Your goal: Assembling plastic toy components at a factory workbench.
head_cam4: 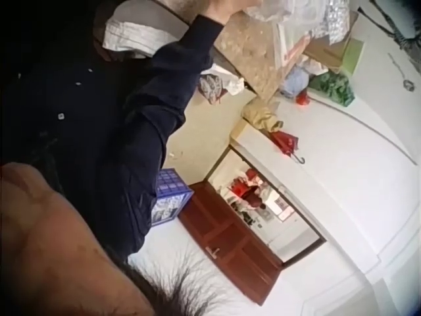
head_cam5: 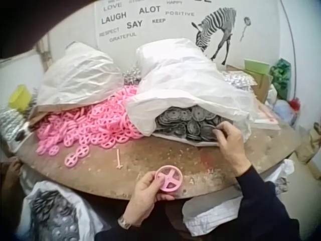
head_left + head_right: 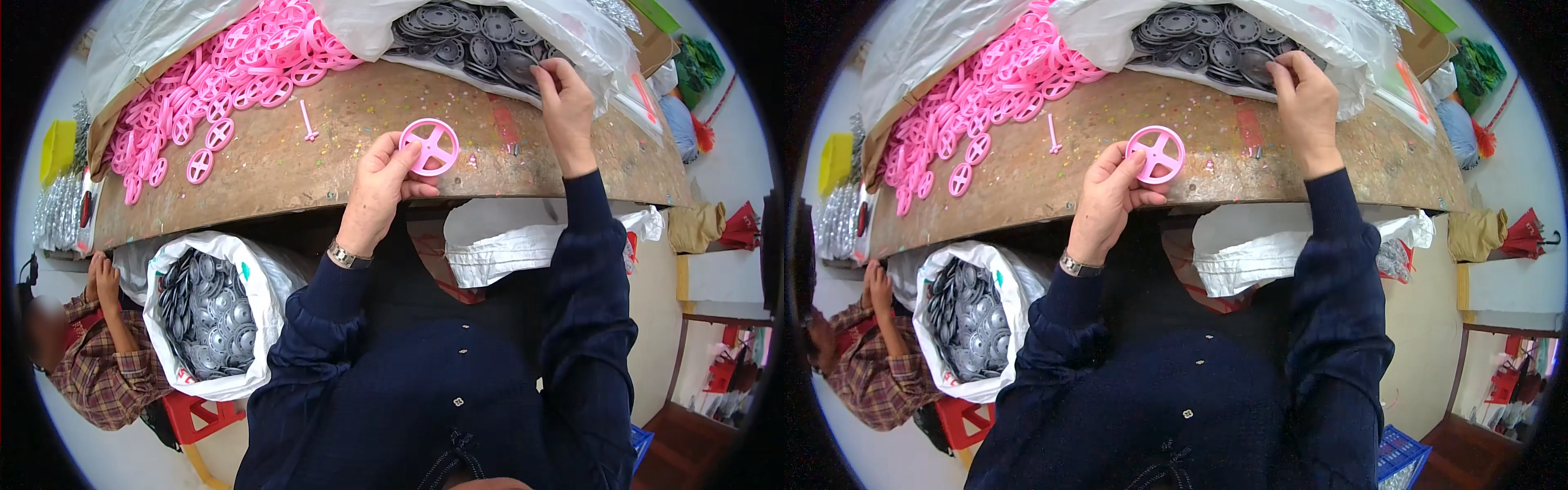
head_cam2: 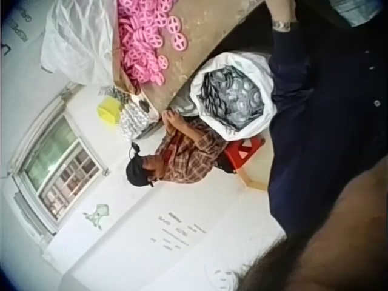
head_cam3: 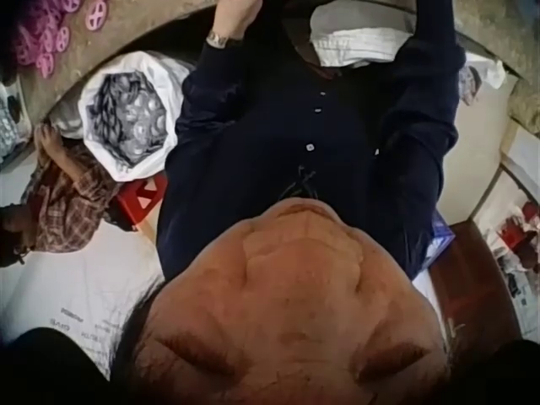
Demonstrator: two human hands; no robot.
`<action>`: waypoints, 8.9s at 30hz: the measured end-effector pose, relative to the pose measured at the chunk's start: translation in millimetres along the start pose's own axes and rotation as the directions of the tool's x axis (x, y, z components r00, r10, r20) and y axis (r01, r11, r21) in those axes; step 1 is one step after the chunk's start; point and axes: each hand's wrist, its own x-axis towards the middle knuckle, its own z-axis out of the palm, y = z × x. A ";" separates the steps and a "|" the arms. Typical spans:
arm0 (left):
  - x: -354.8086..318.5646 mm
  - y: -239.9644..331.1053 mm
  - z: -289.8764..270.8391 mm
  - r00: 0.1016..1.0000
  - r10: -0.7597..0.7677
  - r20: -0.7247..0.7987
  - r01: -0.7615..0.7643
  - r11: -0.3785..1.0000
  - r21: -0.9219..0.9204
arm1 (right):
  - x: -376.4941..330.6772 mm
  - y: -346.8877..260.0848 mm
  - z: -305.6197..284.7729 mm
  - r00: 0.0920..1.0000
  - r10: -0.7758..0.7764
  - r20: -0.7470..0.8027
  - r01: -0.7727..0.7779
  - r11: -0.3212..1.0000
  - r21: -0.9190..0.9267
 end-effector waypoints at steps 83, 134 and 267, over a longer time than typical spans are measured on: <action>-23.3 -16.8 33.5 0.885 0.342 0.317 -0.465 0.601 0.650 | -110.9 -52.2 -95.3 0.817 0.036 0.576 -0.210 0.949 0.238; 136.3 71.7 -90.5 0.745 0.622 0.240 -0.063 -0.292 0.954 | -36.2 -50.8 4.6 0.964 0.164 0.210 -0.223 0.928 0.300; -32.7 -16.3 44.3 0.921 0.216 0.325 -0.363 0.779 0.511 | -110.1 -86.2 -74.1 0.792 0.199 0.576 -0.568 0.587 0.577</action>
